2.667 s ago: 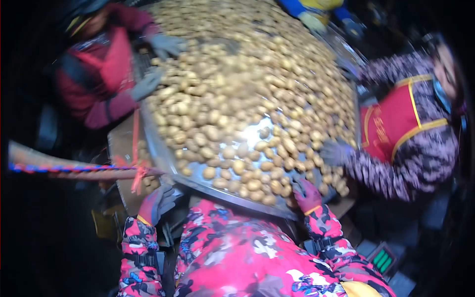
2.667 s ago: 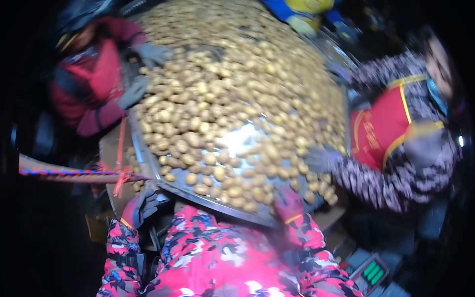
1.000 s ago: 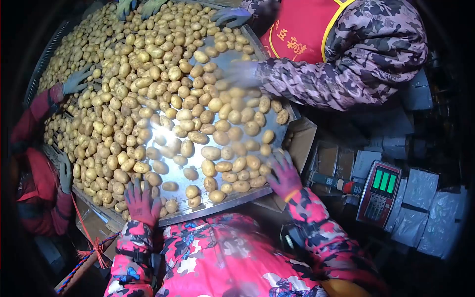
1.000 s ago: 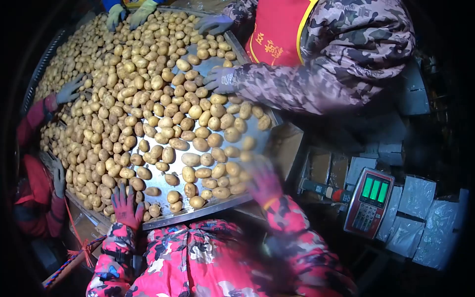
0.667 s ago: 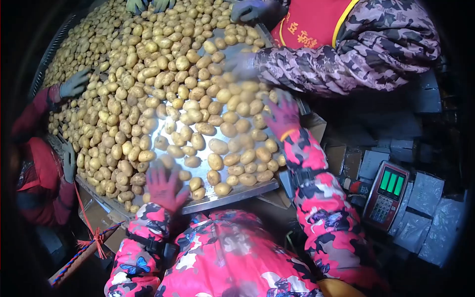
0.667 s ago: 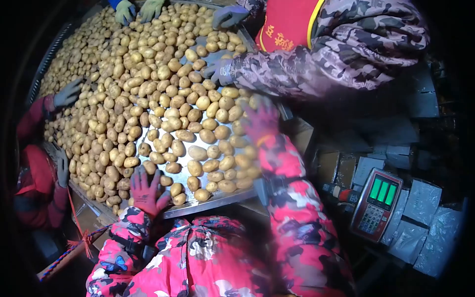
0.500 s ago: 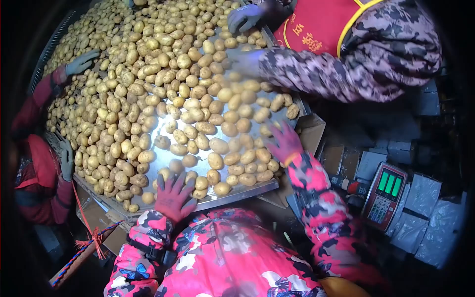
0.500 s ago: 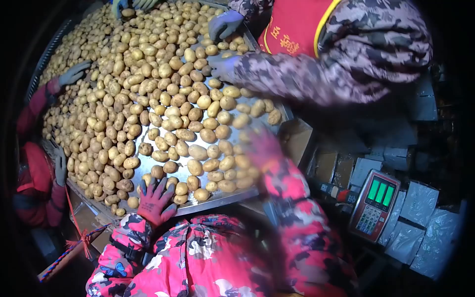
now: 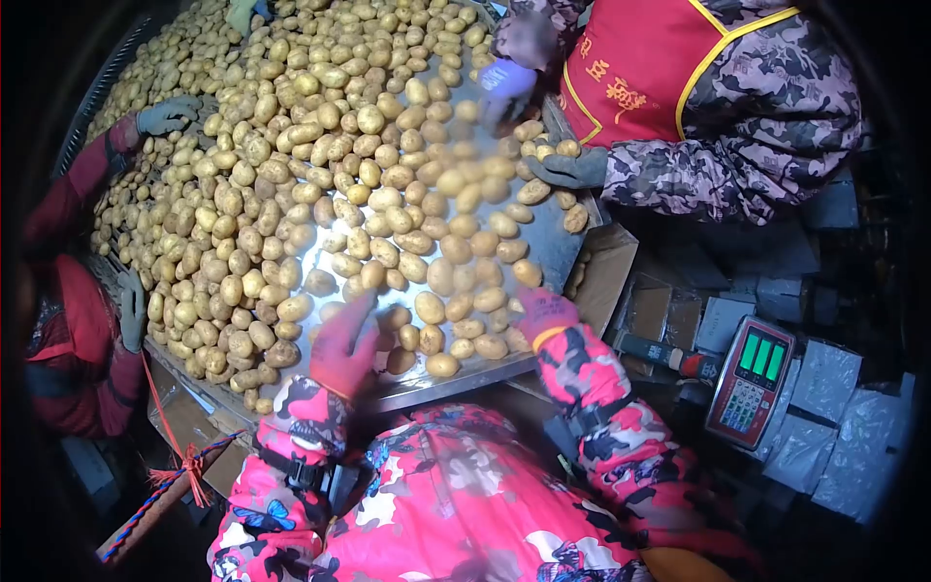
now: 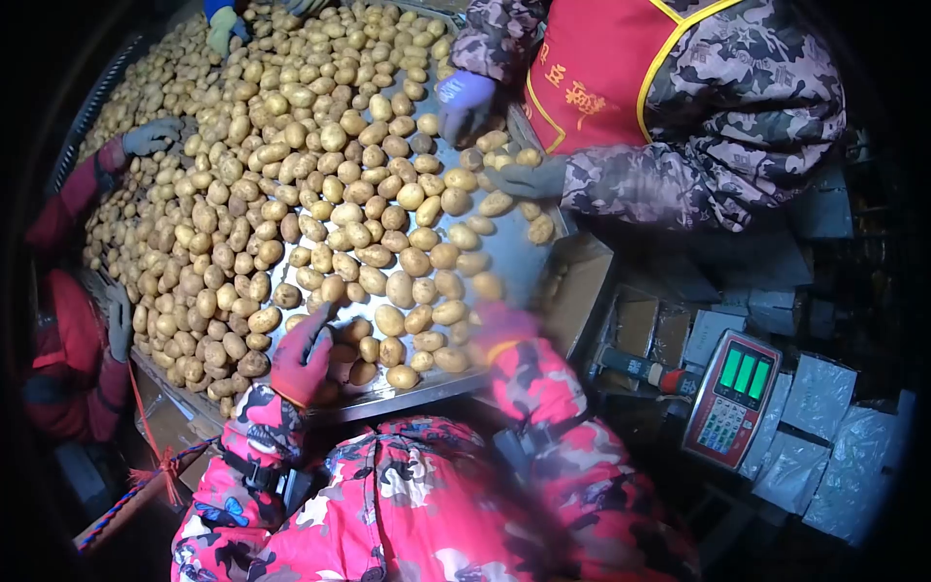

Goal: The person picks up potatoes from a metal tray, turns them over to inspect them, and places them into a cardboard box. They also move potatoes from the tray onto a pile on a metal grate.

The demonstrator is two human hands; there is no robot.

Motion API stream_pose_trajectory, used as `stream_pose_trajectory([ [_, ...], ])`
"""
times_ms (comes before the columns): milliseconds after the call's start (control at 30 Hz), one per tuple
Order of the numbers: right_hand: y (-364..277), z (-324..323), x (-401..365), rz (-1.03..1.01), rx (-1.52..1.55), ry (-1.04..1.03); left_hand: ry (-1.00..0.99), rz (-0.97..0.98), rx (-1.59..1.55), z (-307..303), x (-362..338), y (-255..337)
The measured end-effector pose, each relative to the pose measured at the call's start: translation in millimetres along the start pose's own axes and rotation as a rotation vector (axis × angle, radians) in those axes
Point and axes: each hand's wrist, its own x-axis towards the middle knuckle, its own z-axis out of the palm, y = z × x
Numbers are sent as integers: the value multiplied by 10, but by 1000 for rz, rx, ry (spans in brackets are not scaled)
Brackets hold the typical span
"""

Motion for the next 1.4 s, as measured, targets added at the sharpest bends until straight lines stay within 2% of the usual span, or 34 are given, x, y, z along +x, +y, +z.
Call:
stream_pose_trajectory([
  [67, -27, -230, 86, 28, 99, -74, -108, -445, -651, 94, -139, -8],
  [100, -263, -557, -27, 118, 245, -114, -300, -468, -837, 112, -156, -155],
  [133, -285, -538, -5, 20, 355, -94, -335, -737, -1294, 231, -141, 2],
  [200, -143, -346, -124, -141, 580, -71, -323, -859, -1467, 204, -46, 552],
  [233, 68, -185, -80, -137, 816, 99, -537, -740, -1608, 208, -57, 278],
  [267, 152, -306, -129, -35, 740, 101, -468, -669, -1585, 181, -10, 465],
  [333, 275, -503, -222, 160, 598, 91, -520, -495, -1387, -11, -13, 368],
  [367, 336, -451, -294, 189, 545, 60, -502, -499, -1406, -89, -53, 261],
  [400, 337, -373, -373, 190, 389, 7, -553, -442, -1725, -121, -105, 31],
  [467, 175, -301, -558, 192, 85, -92, -146, -772, -1583, -338, -226, 161],
  [500, 131, -165, -588, 170, 6, -100, -280, -627, -1834, -400, -291, 94],
  [600, -45, 57, -481, 111, -104, -168, -21, -781, -1703, -490, -588, -86],
  [633, -6, 137, -364, 60, -124, -180, -63, -755, -1707, -499, -635, -196],
  [700, 111, 106, -212, 55, 160, -66, -190, -762, -1733, -476, -684, -296],
  [733, 176, 175, -164, 96, 612, -24, -244, -766, -1747, -499, -666, -210],
  [767, 240, 243, -119, 122, 1063, 33, -230, -782, -1574, -495, -667, -86],
  [867, -346, -82, -430, -192, 844, 100, -412, -732, -1728, -449, -724, -420],
  [900, -269, 180, -379, -612, 244, 297, -439, -771, -1853, -412, -745, -525],
  [933, -426, 241, -444, -651, -10, 226, -352, -818, -1784, -402, -735, -428],
  [1000, -699, 373, -434, -557, -355, 49, -178, -912, -1634, -373, -752, -215],
  [1067, -797, 379, -365, -536, -357, 28, -272, -862, -1751, -367, -807, -277],
  [1133, -839, 406, -391, -507, -344, 39, -352, -857, -1657, -349, -846, -401],
  [1200, -823, 477, -444, -480, -324, 97, -407, -766, -1577, -298, -844, -414],
  [1300, -864, 498, -433, -436, -224, 53, -475, -694, -1432, -308, -770, -113],
  [1333, -914, 485, -484, -373, -18, 37, -491, -673, -1378, -314, -732, -31],
  [1367, -985, 471, -568, -315, 186, 20, -540, -588, -1157, -271, -703, -52],
  [1400, -1095, 409, -649, -259, 389, -4, -437, -431, -971, -99, -821, -305],
])
